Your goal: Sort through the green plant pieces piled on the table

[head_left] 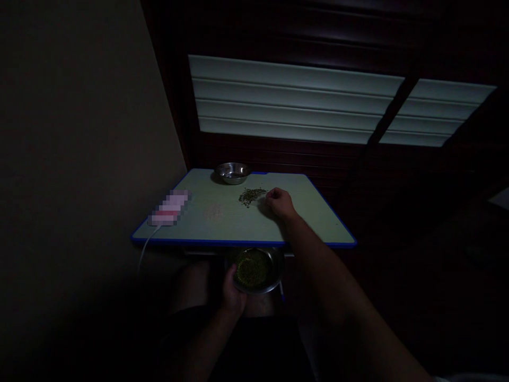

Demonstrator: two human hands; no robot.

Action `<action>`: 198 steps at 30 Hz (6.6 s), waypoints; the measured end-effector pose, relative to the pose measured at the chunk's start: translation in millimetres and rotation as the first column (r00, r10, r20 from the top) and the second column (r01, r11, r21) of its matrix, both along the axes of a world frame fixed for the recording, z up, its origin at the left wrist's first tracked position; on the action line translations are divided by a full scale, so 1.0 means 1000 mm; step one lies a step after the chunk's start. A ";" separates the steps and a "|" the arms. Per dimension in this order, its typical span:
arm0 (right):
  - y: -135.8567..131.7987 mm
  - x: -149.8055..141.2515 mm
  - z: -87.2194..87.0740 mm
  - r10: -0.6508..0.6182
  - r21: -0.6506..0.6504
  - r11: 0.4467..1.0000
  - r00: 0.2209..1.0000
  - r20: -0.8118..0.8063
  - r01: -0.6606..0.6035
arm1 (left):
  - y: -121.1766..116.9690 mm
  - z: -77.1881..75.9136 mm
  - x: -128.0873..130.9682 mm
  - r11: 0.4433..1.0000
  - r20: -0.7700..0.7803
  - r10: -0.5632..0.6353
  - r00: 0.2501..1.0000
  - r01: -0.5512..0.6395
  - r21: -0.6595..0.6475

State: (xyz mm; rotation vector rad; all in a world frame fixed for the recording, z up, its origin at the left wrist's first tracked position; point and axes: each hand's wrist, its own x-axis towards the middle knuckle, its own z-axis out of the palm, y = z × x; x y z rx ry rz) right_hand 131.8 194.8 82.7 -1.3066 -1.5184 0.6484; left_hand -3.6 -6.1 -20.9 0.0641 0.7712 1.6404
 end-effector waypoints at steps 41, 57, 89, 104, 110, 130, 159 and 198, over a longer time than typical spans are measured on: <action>-0.007 -0.002 -0.003 0.174 0.130 0.972 0.972 0.156 -0.195 | -0.002 0.001 0.000 1.000 -0.009 -0.011 1.000 0.011 -0.029; -0.007 0.000 -0.001 0.112 0.076 0.989 0.978 0.174 -0.127 | -0.001 0.002 0.000 1.000 -0.019 -0.020 1.000 0.019 -0.015; -0.009 0.001 -0.001 0.102 0.014 0.994 0.985 0.140 -0.105 | -0.002 0.002 -0.001 1.000 -0.001 -0.009 1.000 0.009 -0.026; -0.013 -0.002 0.001 0.208 -0.019 0.978 0.976 0.060 -0.207 | -0.001 0.003 -0.001 0.998 0.005 -0.019 1.000 0.020 -0.053; -0.008 0.000 -0.002 0.133 0.076 0.987 0.987 0.085 -0.139 | -0.002 0.007 0.000 1.000 0.003 0.001 1.000 -0.001 -0.018; -0.014 -0.004 0.004 0.193 0.023 0.981 0.981 -0.027 -0.192 | -0.001 0.003 0.000 1.000 0.003 -0.003 1.000 0.003 -0.026; -0.016 0.023 0.013 -0.158 -0.059 0.983 0.958 0.239 0.177 | -0.001 0.000 -0.001 0.999 -0.005 -0.042 0.999 0.042 -0.016; -0.017 -0.001 0.006 0.117 -0.024 0.993 0.951 0.286 -0.114 | -0.002 0.000 0.000 1.000 -0.012 -0.024 1.000 0.024 -0.008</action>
